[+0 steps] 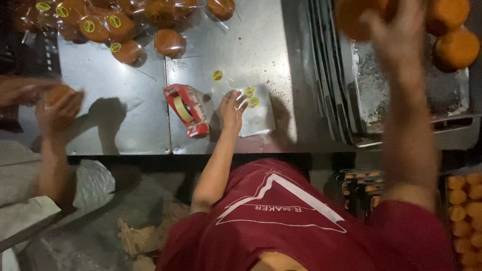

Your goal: The person places individual buns into plastic bags by hand and seals them using a tape dispenser.

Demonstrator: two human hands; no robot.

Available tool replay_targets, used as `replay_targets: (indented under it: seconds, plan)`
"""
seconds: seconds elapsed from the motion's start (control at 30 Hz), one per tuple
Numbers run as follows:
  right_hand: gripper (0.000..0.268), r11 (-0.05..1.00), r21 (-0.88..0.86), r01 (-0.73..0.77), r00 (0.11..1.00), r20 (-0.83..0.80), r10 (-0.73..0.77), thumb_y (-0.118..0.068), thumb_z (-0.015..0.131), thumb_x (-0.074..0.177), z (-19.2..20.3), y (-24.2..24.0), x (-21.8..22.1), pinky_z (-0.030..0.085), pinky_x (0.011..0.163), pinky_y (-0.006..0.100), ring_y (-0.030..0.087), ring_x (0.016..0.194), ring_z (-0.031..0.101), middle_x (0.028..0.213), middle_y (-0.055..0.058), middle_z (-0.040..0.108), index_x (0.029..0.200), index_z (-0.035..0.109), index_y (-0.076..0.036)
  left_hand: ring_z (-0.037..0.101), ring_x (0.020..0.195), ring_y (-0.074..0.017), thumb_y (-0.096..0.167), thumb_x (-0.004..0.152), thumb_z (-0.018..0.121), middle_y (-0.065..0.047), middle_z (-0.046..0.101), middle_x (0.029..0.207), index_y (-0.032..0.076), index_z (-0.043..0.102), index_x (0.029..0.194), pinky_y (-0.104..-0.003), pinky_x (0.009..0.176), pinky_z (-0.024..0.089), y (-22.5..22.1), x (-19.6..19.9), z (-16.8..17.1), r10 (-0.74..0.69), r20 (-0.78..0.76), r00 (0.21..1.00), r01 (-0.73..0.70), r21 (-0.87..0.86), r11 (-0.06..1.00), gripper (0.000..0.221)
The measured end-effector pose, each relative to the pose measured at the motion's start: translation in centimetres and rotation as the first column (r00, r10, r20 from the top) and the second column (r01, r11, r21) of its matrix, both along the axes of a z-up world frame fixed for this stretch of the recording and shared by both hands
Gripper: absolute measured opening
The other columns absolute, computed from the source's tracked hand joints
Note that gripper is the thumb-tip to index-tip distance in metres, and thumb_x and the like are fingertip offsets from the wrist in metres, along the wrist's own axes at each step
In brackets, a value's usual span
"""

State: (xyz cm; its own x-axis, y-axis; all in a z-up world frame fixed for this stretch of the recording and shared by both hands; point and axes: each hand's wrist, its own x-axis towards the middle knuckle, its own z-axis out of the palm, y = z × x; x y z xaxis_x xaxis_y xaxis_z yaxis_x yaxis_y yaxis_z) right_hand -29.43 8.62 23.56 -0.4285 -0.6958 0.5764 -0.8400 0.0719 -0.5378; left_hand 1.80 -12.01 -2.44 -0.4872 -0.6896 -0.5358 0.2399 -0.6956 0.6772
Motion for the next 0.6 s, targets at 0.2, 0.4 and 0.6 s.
replay_targets:
  seconds: [0.2, 0.4, 0.6]
  plan:
    - [0.056, 0.914, 0.387, -0.118, 0.580, 0.775, -0.253, -0.019, 0.075, 0.087, -9.6, -3.8, 15.6, 0.064, 0.095, 0.044, 0.028, 0.116, 0.070, 0.133, 0.014, 0.066, 0.139, 0.057, -0.009, 0.068, 0.101, -0.0273, 0.036, 0.104, 0.049, -0.015, 0.072, 0.115, 0.001, 0.069, 0.120, -0.041, 0.084, 0.056, 3.1, -4.2, 1.6, 0.022, 0.000, 1.000, -0.022, 0.088, 0.996, 0.043]
    - [0.052, 0.989, 0.049, 0.140, 0.453, 0.885, -0.108, -0.007, 0.074, 0.092, -18.8, -4.4, 17.6, 0.064, 0.093, 0.041, 0.031, 0.117, 0.069, 0.131, 0.024, 0.064, 0.139, 0.054, 0.002, 0.067, 0.102, -0.0276, 0.036, 0.100, 0.062, -0.016, 0.070, 0.113, -0.003, 0.067, 0.124, -0.045, 0.087, 0.055, 3.6, -3.8, 2.5, -0.181, 0.056, 0.982, 0.184, -0.045, 0.982, 0.046]
    - [0.057, 0.952, -0.101, 0.289, 0.338, 0.941, -0.003, -0.004, 0.073, 0.097, -20.0, -4.7, 20.2, 0.068, 0.081, 0.036, 0.029, 0.112, 0.068, 0.133, 0.026, 0.056, 0.144, 0.042, 0.003, 0.063, 0.100, -0.0241, 0.039, 0.097, 0.073, -0.018, 0.069, 0.112, -0.010, 0.066, 0.126, -0.039, 0.087, 0.051, 3.4, -2.4, 3.3, -0.355, 0.240, 0.904, 0.415, -0.279, 0.866, 0.057]
